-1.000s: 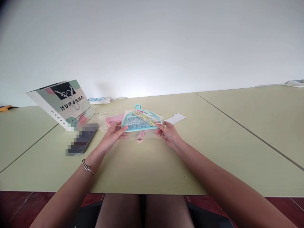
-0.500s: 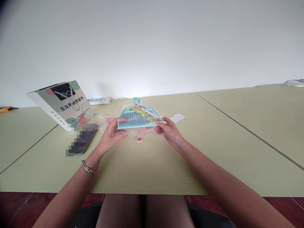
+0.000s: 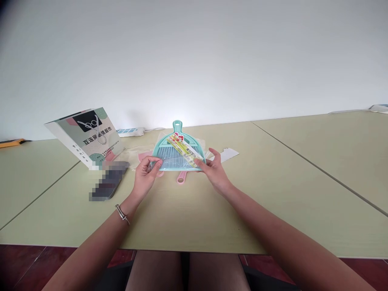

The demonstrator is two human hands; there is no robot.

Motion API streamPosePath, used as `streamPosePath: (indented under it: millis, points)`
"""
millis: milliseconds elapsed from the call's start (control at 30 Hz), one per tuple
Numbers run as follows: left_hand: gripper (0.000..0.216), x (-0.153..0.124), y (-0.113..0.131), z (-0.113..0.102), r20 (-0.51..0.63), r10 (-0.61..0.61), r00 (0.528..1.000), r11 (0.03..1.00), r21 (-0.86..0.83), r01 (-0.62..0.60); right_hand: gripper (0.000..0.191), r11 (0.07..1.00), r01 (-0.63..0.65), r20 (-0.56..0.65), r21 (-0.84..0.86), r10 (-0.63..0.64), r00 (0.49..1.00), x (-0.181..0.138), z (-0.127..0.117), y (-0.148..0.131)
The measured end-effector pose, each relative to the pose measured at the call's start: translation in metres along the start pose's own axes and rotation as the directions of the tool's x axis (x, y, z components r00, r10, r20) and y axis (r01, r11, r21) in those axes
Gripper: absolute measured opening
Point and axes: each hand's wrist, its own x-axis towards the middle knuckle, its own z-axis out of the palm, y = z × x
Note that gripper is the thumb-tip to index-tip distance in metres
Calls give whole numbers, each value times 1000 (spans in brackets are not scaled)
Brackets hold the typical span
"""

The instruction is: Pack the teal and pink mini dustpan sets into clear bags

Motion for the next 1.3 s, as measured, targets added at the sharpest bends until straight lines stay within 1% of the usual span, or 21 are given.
streamPosePath:
  millis: [33,67,133,167,200,233,333,400,467,533,700,767,833,933,1033,1167,1300]
  points:
    - [24,0,-1,0,44,-5,999,1000,-25,6,87,999,-30,-15,11,30,999,3,-2,1]
    - [34,0,-3,0,92,-18,996,998,-57,23,76,998,-53,1,19,53,999,6,-4,1]
    - [60,1,-6,-2,183,-63,981,991,-107,84,55,998,-66,76,9,65,995,11,-10,0]
    - [69,2,-7,-3,220,-92,971,986,-113,119,47,998,-61,108,-5,61,992,12,-12,0]
    - [72,2,-8,-4,252,-116,961,983,-108,147,42,998,-55,132,-16,57,990,13,-13,-1]
    - [72,3,-9,-4,276,-130,952,982,-96,161,40,998,-54,148,-21,57,987,13,-14,-2]
    - [58,4,-9,-6,316,-111,942,992,-20,124,42,996,-69,164,-54,77,983,9,-12,-5]
    - [52,4,-9,-7,317,-99,943,995,47,89,43,989,-62,145,-136,81,986,7,-9,-5]
    - [50,3,-8,-6,319,-105,942,992,98,78,42,973,-24,132,-228,55,990,5,-7,-4]
    - [47,2,-9,-5,325,-109,940,991,114,75,42,963,21,143,-268,18,990,6,-5,-3]
    - [46,1,-8,-2,319,-118,941,991,96,92,42,969,68,160,-237,-30,987,7,-5,-3]
    - [46,2,-6,-3,322,-120,939,992,83,98,42,974,59,178,-218,-20,984,6,-6,-4]
    - [45,2,-4,-6,337,-129,933,991,80,109,42,981,27,221,-191,16,975,6,-9,-7]
    - [43,1,-1,-13,407,-156,900,986,119,117,44,981,-57,329,-186,117,937,6,-17,-12]
    - [49,-1,0,-18,497,-162,852,985,128,113,46,969,-101,410,-227,190,892,7,-25,-17]
    - [61,-1,-1,-20,577,-147,803,989,92,115,52,973,-68,480,-218,168,861,7,-28,-21]
    - [65,0,-4,-20,608,-137,782,991,89,104,48,971,-98,469,-220,193,862,7,-25,-19]
